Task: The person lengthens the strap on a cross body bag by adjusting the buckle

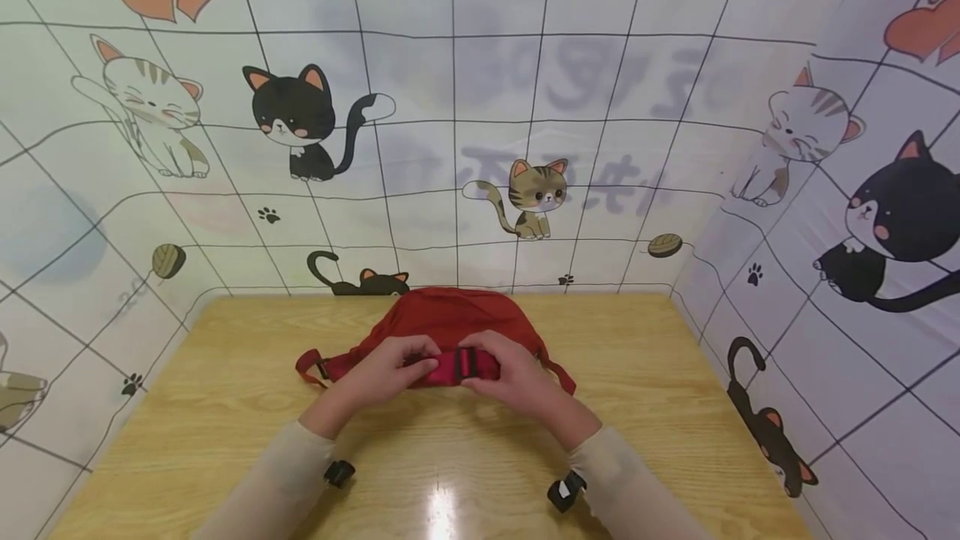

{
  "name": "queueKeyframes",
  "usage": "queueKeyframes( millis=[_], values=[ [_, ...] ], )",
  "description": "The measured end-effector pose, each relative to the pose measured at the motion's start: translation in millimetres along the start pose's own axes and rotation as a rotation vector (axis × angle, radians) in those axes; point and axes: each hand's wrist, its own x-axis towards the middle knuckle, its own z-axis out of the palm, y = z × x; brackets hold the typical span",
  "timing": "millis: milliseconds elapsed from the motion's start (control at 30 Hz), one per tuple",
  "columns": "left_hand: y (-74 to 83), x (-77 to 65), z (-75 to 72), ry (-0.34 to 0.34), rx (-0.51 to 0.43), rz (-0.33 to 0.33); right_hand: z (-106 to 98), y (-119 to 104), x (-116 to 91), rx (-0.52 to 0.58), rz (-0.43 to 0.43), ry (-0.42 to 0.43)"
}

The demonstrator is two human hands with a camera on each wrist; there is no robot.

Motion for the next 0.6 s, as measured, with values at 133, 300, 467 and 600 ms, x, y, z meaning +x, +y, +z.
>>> queueKeyframes(
  millis=[133, 300, 467, 600],
  values=[
    [5.3, 3.0, 2.4, -0.005, -0.038, 0.026, -1, -4, 1, 0.019, 0.0, -0.019],
    [13.6, 6.1, 4.7, -0.015, -0.054, 0.043, 2, -8, 3, 0.013, -0.022, -0.036],
    [16.5, 4.2, 1.7, -0.029, -0.029, 0.025, 4, -8, 3, 0.009, -0.041, -0.009],
    [14.0, -2.2, -5.0, -0.037, 0.035, -0.005, 3, -8, 0, 0.016, -0.026, 0.017]
  ],
)
